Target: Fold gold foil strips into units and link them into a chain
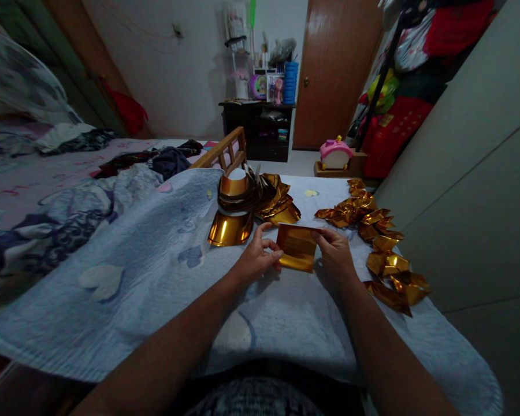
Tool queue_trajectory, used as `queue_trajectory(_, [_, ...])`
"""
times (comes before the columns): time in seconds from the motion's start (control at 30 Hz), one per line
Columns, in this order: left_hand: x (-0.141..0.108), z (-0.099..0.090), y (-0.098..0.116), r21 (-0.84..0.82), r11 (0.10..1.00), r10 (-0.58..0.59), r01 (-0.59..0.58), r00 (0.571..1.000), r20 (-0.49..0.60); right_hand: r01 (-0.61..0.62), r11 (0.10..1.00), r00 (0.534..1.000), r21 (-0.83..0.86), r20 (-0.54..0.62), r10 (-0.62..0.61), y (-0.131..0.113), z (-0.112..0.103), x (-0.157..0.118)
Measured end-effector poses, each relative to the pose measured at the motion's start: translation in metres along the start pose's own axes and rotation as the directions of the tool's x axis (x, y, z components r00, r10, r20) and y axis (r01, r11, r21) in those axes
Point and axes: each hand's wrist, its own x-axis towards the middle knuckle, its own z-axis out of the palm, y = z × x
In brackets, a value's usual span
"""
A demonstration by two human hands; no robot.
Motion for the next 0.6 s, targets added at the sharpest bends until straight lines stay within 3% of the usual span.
queue_trajectory(0.3, [0.006,-0.004,0.002,-0.189,0.968,-0.150,0.165,0.984,0.092,0.019,0.994,0.994,0.104,0.109,-0.030,-0.007,-0.004,-0.003])
queue_trajectory(0.5, [0.009,-0.004,-0.003,-0.276,0.954,-0.118,0.119,0.993,0.021,0.015,0.983,0.983,0.183,0.176,-0.048,-0.009,-0.004,-0.003])
queue_trajectory(0.6, [0.011,-0.003,-0.003,-0.403,0.908,-0.127,0.110,0.992,-0.016,0.003,0.975,0.967,0.224,0.248,-0.060,-0.009,-0.005,-0.003])
